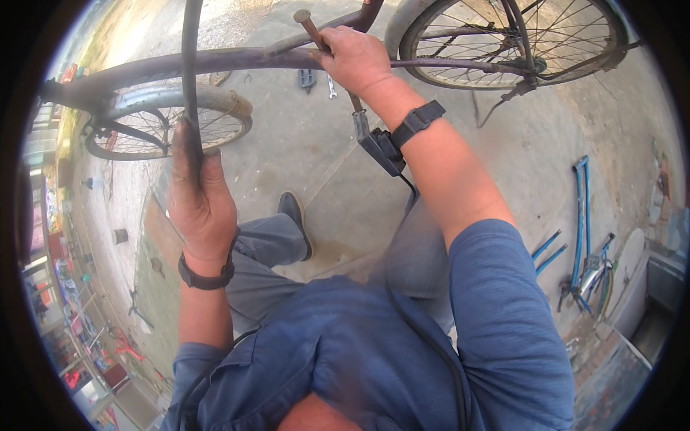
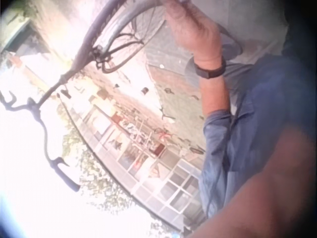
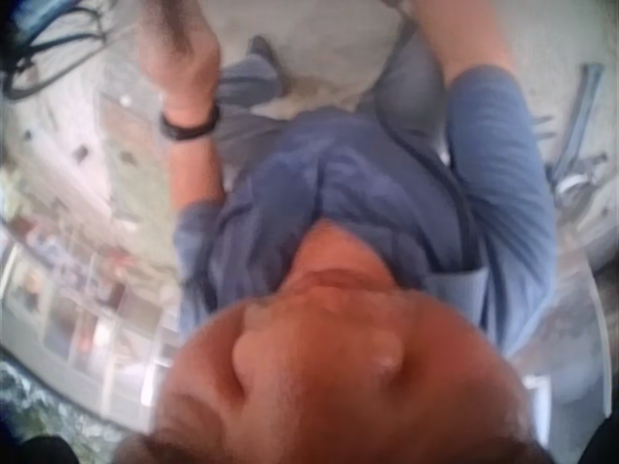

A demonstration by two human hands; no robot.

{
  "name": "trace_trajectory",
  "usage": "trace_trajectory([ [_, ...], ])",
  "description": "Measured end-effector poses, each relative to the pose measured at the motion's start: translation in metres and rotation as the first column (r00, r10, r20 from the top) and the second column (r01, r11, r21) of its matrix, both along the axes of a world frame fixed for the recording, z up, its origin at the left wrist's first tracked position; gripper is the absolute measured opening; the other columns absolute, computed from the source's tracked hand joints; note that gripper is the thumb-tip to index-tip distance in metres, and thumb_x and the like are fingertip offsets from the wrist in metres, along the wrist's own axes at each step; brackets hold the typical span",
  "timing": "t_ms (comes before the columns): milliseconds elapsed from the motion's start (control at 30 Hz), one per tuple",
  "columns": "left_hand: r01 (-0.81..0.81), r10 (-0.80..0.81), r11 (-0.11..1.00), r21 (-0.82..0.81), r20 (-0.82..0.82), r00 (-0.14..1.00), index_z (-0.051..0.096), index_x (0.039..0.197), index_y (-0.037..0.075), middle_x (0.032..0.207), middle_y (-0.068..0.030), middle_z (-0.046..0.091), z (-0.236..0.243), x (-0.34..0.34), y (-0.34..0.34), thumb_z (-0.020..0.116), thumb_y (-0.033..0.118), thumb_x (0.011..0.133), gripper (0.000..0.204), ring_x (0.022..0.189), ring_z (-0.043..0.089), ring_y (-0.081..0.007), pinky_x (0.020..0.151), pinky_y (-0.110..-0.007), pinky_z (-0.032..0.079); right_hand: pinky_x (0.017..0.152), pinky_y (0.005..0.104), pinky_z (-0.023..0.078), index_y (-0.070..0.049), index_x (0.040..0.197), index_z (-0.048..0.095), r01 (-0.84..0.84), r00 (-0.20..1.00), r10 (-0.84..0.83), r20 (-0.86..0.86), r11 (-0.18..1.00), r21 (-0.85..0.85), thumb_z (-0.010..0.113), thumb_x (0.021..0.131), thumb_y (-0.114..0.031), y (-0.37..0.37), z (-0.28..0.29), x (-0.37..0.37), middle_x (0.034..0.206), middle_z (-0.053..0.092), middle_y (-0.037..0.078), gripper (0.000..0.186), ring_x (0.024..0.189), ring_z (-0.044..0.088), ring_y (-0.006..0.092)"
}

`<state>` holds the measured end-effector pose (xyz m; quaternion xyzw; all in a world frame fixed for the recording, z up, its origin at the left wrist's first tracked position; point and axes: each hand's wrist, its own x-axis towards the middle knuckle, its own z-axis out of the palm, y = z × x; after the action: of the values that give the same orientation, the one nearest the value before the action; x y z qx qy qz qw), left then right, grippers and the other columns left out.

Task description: The person removes a bicycle pedal from the crank arm using a hammer and a metal rod to loosen it. They then inspect the removed pedal and crank arm, and attempt to reattach the pedal to the crank arm.

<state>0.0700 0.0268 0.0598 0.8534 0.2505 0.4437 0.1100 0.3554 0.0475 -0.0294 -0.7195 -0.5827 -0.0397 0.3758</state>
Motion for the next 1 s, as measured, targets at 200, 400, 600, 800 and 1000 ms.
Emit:
trace_trajectory([
  [200, -0.151, 0.06, 0.967, -0.207, -0.391, 0.918, 0.052, 0.147, 0.024, 0.102, -0.014, 0.069, -0.023, -0.02, 0.005, 0.063, 0.003, 0.095, 0.057, 0.08, 0.066, -0.0296, 0.07, -0.034, 0.053, 0.07, 0.0431, 0.053, -0.012, 0.089, 0.067, -0.008, 0.993, -0.01, -0.117, 0.987, -0.159, 0.074, 0.087, -0.035, -0.005, -0.014, 0.005, 0.084, 0.067, 0.006, 0.025, 0.08, 0.067, 0.0308],
  [400, -0.224, 0.123, 0.919, -0.324, -0.304, 0.945, 0.053, 0.146, 0.014, 0.109, -0.0167, 0.07, -0.038, -0.043, 0.0, 0.062, 0.005, 0.096, 0.051, 0.083, 0.068, -0.0303, 0.075, -0.034, 0.053, 0.072, 0.0439, 0.054, -0.011, 0.09, 0.069, -0.044, 0.976, 0.041, -0.216, 0.999, -0.009, 0.072, 0.087, -0.037, -0.002, -0.004, 0.005, 0.075, 0.069, 0.007, 0.026, 0.079, 0.068, 0.0315],
  [600, -0.195, 0.129, 0.926, -0.322, -0.215, 0.968, 0.054, 0.143, 0.009, 0.118, -0.0185, 0.07, -0.047, -0.043, -0.006, 0.061, 0.003, 0.097, 0.047, 0.093, 0.071, -0.0294, 0.08, -0.035, 0.054, 0.068, 0.042, 0.055, -0.009, 0.098, 0.069, -0.026, 0.987, 0.025, -0.158, 1.0, -0.008, 0.066, 0.09, -0.025, -0.01, 0.025, 0.007, 0.079, 0.069, 0.01, 0.018, 0.076, 0.068, 0.0313],
  [800, -0.139, 0.102, 0.946, -0.292, -0.139, 0.985, 0.055, 0.142, 0.005, 0.125, -0.0189, 0.067, -0.052, -0.04, -0.01, 0.061, 0.002, 0.097, 0.045, 0.103, 0.07, -0.0289, 0.086, -0.033, 0.054, 0.074, 0.0452, 0.055, -0.011, 0.098, 0.069, -0.016, 0.976, 0.012, -0.218, 1.0, -0.019, 0.07, 0.086, -0.023, -0.015, 0.03, 0.005, 0.084, 0.07, 0.015, 0.017, 0.084, 0.069, 0.0357],
  [1000, -0.145, 0.104, 0.926, -0.348, -0.135, 0.985, 0.054, 0.143, 0.004, 0.124, -0.0195, 0.068, -0.049, -0.033, -0.017, 0.063, 0.002, 0.096, 0.048, 0.099, 0.07, -0.0279, 0.084, -0.032, 0.054, 0.07, 0.0464, 0.054, -0.01, 0.089, 0.066, -0.031, 0.998, 0.029, -0.047, 0.998, -0.056, 0.071, 0.086, -0.028, -0.005, 0.016, 0.004, 0.083, 0.068, 0.012, 0.019, 0.081, 0.068, 0.0353],
])
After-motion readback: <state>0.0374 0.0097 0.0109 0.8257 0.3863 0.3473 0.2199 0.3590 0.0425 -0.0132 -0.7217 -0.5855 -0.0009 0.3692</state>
